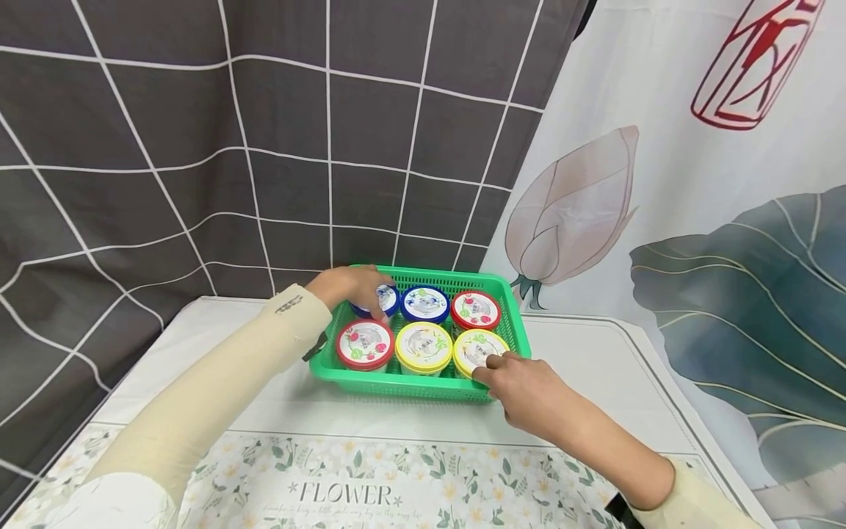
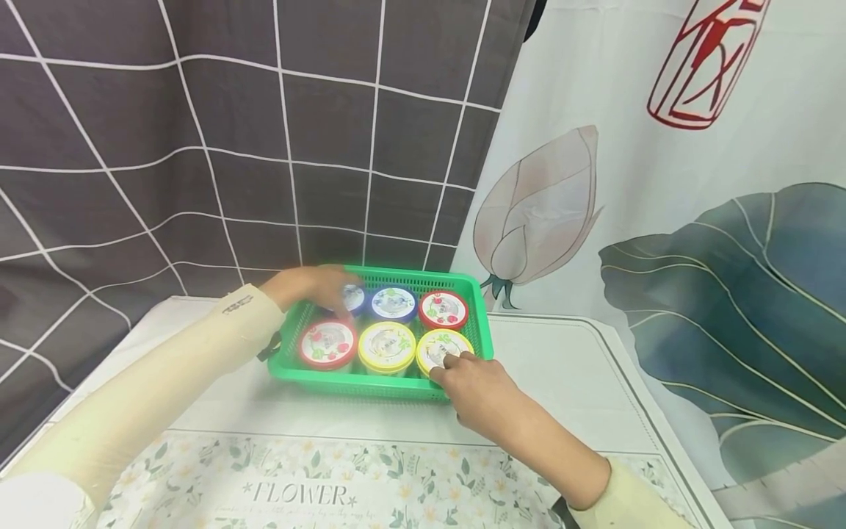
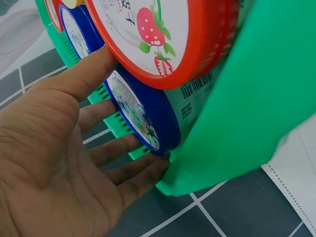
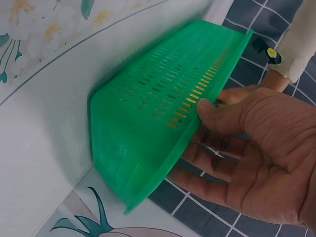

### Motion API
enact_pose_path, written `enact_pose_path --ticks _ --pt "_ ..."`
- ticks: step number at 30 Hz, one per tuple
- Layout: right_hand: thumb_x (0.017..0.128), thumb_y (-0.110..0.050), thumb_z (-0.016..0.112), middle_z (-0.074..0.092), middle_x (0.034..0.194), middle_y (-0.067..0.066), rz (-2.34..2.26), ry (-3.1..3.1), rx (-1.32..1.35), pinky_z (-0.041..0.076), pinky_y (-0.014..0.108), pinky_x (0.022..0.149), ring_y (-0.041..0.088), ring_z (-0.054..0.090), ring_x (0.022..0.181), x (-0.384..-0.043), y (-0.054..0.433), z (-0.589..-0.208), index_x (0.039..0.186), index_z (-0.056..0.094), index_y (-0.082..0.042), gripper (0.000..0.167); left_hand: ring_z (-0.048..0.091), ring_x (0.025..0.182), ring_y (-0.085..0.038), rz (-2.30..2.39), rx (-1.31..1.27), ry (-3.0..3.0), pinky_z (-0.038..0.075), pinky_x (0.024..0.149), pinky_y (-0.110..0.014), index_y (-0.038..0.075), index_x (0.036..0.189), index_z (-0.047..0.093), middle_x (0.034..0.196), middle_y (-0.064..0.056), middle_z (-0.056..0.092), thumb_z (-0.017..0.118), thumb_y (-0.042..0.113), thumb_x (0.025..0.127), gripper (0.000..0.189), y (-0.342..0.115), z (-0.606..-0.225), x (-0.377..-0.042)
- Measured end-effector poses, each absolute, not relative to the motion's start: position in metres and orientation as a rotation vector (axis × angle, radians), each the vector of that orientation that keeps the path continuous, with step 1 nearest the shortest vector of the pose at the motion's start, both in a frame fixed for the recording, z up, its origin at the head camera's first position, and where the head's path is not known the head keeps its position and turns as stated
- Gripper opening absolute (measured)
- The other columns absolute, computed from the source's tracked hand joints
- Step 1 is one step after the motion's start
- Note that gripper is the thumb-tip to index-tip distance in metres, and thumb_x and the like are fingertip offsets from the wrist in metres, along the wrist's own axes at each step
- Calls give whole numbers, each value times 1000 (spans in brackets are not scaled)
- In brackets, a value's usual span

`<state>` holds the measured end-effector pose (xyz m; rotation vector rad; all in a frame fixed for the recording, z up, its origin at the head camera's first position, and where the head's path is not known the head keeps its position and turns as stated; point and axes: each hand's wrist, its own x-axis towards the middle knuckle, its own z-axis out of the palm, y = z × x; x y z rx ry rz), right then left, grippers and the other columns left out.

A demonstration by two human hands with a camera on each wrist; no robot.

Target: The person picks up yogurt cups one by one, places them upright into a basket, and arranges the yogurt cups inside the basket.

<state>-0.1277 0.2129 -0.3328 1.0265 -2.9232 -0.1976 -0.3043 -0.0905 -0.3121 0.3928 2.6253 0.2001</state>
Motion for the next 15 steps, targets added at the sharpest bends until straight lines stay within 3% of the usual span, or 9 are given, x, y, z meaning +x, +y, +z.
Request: enact_pose_path --ticks 15 --pt "92 -5 90 74 99 3 -200 -2933 1020 65 41 63 22 67 89 -129 214 -333 115 78 -17 28 25 173 -48 195 390 2602 39 132 -73 25 178 37 189 -20 15 85 42 98 95 -90 -310 -307"
